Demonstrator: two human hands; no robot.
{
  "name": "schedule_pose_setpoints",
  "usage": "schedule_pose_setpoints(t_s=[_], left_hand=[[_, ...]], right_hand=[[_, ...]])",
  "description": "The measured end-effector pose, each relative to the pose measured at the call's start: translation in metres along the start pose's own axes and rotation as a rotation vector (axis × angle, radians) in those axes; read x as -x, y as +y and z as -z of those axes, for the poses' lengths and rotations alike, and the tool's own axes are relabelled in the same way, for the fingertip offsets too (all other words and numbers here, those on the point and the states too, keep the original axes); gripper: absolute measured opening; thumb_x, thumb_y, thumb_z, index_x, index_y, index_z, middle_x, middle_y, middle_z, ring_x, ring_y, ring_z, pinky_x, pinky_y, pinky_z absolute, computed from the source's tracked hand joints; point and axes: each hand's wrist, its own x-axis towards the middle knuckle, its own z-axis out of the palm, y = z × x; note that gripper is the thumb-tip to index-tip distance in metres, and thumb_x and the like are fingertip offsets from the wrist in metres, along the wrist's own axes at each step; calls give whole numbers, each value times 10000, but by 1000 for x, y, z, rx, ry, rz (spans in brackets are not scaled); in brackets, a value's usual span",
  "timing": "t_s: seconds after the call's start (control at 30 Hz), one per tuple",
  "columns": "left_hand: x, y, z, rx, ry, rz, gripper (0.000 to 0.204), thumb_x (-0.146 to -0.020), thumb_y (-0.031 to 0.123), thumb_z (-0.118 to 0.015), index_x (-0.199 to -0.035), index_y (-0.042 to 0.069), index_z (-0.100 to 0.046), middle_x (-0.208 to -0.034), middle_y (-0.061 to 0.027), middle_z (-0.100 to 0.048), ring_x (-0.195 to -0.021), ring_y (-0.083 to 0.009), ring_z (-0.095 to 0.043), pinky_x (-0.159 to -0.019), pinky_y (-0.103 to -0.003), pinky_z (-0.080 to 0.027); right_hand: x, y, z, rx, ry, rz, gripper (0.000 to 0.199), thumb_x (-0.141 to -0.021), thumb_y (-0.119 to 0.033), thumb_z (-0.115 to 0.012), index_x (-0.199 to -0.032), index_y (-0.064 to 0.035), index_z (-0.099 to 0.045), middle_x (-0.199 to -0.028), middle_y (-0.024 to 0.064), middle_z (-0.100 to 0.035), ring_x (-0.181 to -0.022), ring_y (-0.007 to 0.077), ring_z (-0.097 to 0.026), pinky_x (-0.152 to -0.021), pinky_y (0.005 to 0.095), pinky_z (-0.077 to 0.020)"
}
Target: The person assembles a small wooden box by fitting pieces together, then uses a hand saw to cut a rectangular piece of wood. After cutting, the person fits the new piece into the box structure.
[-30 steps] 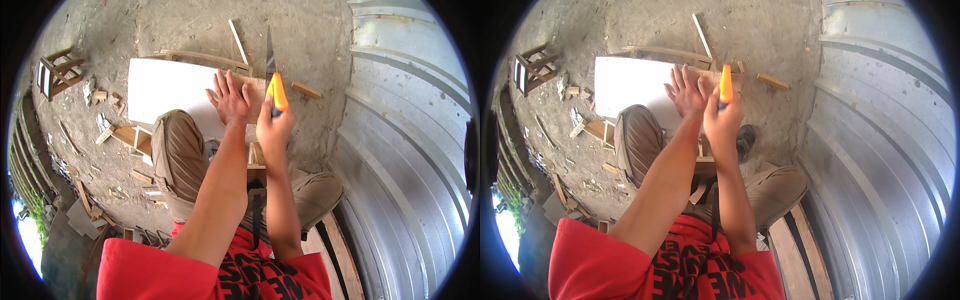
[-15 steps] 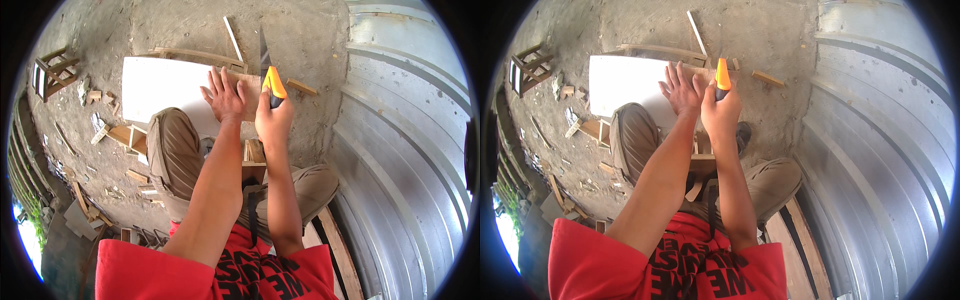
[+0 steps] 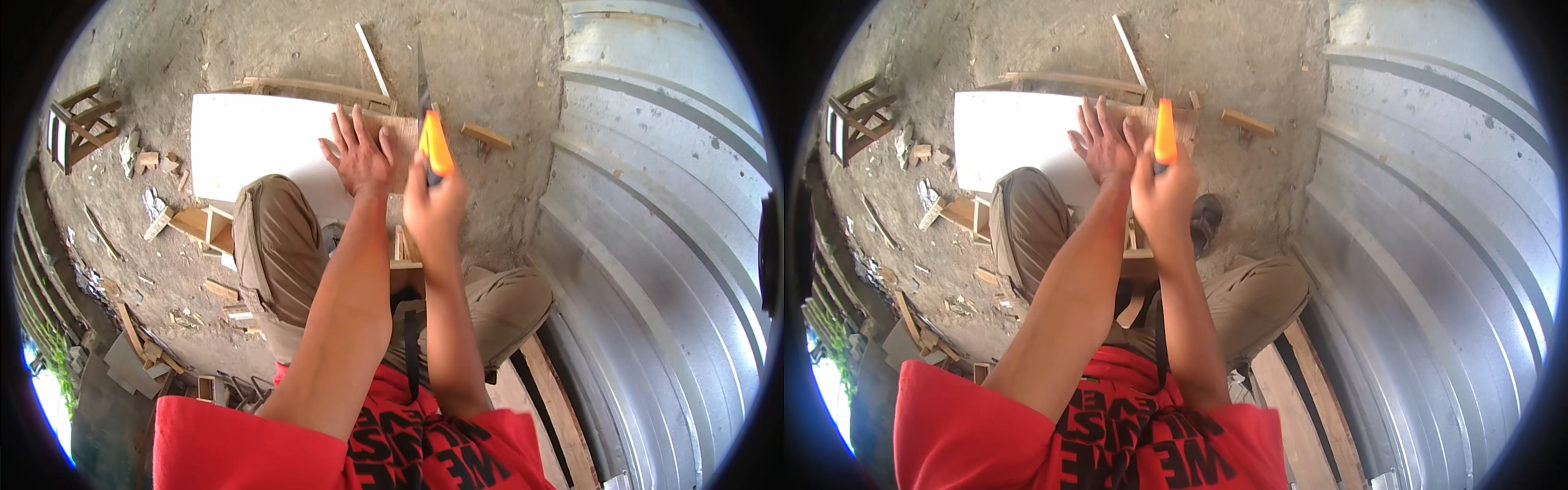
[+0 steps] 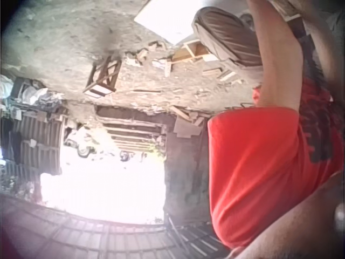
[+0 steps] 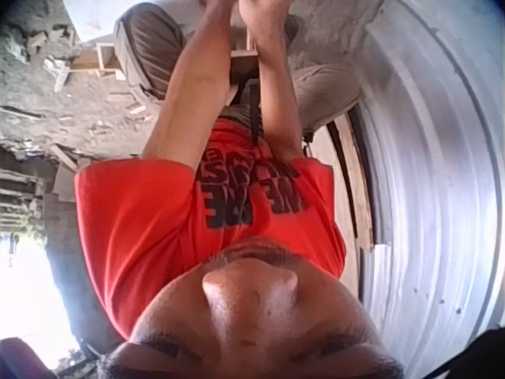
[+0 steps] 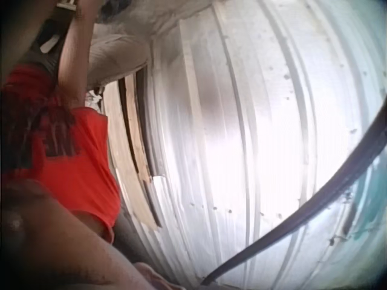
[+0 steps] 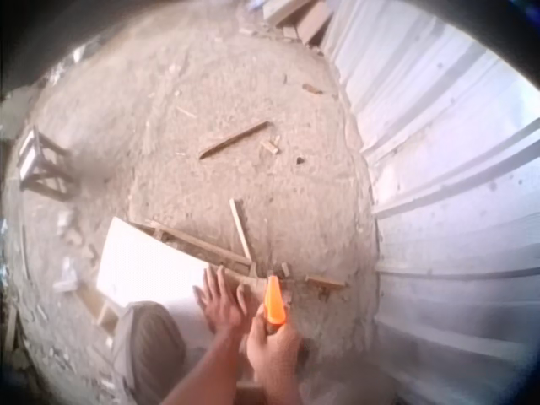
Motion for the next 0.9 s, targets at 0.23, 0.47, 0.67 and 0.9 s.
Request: schedule_pose_setpoints(t_s=[0.23, 0.47, 0.67, 0.9], left_hand=[[9, -9, 0, -11, -5, 22, 632, -987, 457, -377, -1524, 142, -267, -1626, -110, -148, -1510, -263, -115, -1189, -560, -38], [9, -11, 1, -17, -18, 26, 626, -991, 447, -365, -1530, 144, -269, -1632, -110, -147, -1512, -254, -111, -1186, -560, -16], [10, -8, -1, -1, 0, -1, 626, -993, 453, -365, -1530, 147, -269, -1635, -107, -140, -1513, -255, -109, -1186, -562, -21], [4, -8, 4, -34, -6, 20, 618, -987, 421, -389, -1521, 135, -264, -1619, -133, -153, -1509, -279, -114, -1187, -565, -52]], right_hand=[[117, -68, 83, -10, -150, -330, 133, -932, -79, -623, -984, 42, -600, -694, 113, -601, -627, 147, -593, -589, 304, -474], [61, -38, 38, -9, -91, -166, 149, -953, -120, -583, -957, 28, -592, -669, 146, -602, -597, 205, -604, -573, 338, -468], [22, -5, 10, 20, -87, -176, 174, -940, -135, -611, -873, 22, -573, -654, 146, -592, -547, 221, -560, -544, 354, -437], [152, -98, 118, -65, -139, -566, 171, -944, -79, -594, -1032, 67, -604, -737, 121, -612, -654, 185, -616, -590, 311, -476]])
